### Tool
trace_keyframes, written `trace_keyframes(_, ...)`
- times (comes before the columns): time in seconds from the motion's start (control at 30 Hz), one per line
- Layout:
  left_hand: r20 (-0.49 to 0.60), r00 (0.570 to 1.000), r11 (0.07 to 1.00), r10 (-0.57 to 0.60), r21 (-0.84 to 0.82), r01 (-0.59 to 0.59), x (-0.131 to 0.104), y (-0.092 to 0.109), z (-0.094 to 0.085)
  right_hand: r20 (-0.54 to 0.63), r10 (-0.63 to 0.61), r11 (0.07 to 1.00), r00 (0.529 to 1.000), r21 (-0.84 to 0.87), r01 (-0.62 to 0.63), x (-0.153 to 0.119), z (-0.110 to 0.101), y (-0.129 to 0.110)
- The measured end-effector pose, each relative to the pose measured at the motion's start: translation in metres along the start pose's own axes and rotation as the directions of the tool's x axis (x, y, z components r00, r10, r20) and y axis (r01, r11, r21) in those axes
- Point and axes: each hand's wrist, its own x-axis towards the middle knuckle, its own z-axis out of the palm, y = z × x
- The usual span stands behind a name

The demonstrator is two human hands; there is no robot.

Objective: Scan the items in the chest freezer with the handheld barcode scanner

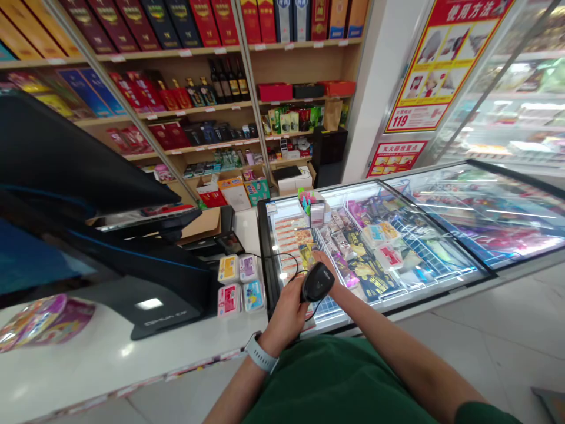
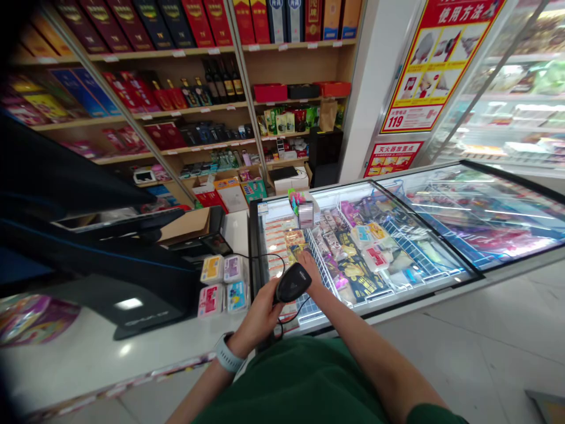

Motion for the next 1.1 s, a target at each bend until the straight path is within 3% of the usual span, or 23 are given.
trace_keyframes(0.13, -0.015, 1.0, 1.0, -0.013, 0.007, 0.013, -0.005, -0.004, -0.004, 0.063, -0.049, 0.994, 0.997, 0.097, 0.043, 0.001, 0.019, -0.028)
trace_keyframes(0.33, -0.047, 0.998, 0.999, -0.04, -0.026, 0.039, -0.01, -0.001, -0.011, 0.251, -0.158, 0.982, 0.955, 0.139, 0.126, 0.008, 0.028, -0.078)
trace_keyframes(0.5, -0.093, 0.995, 0.996, -0.032, -0.08, 0.025, -0.014, -0.002, -0.019, 0.258, -0.324, 0.937, 0.91, 0.22, 0.272, 0.027, 0.052, -0.105)
trace_keyframes(0.6, -0.115, 0.992, 0.995, -0.047, -0.091, 0.037, -0.018, -0.004, -0.024, 0.255, -0.359, 0.916, 0.898, 0.28, 0.287, 0.035, 0.071, -0.114)
trace_keyframes(0.83, -0.15, 0.983, 0.991, -0.108, -0.089, 0.095, -0.023, -0.007, -0.035, 0.291, -0.07, 0.965, 0.954, 0.262, -0.009, 0.047, 0.095, -0.138)
trace_keyframes(0.97, -0.15, 0.979, 0.988, -0.138, -0.096, 0.124, -0.025, -0.009, -0.039, 0.368, 0.14, 0.944, 0.919, 0.231, -0.236, 0.054, 0.099, -0.154)
trace_keyframes(1.1, -0.158, 0.973, 0.983, -0.168, -0.098, 0.154, -0.026, -0.012, -0.041, 0.392, 0.223, 0.926, 0.892, 0.202, -0.32, 0.059, 0.098, -0.162)
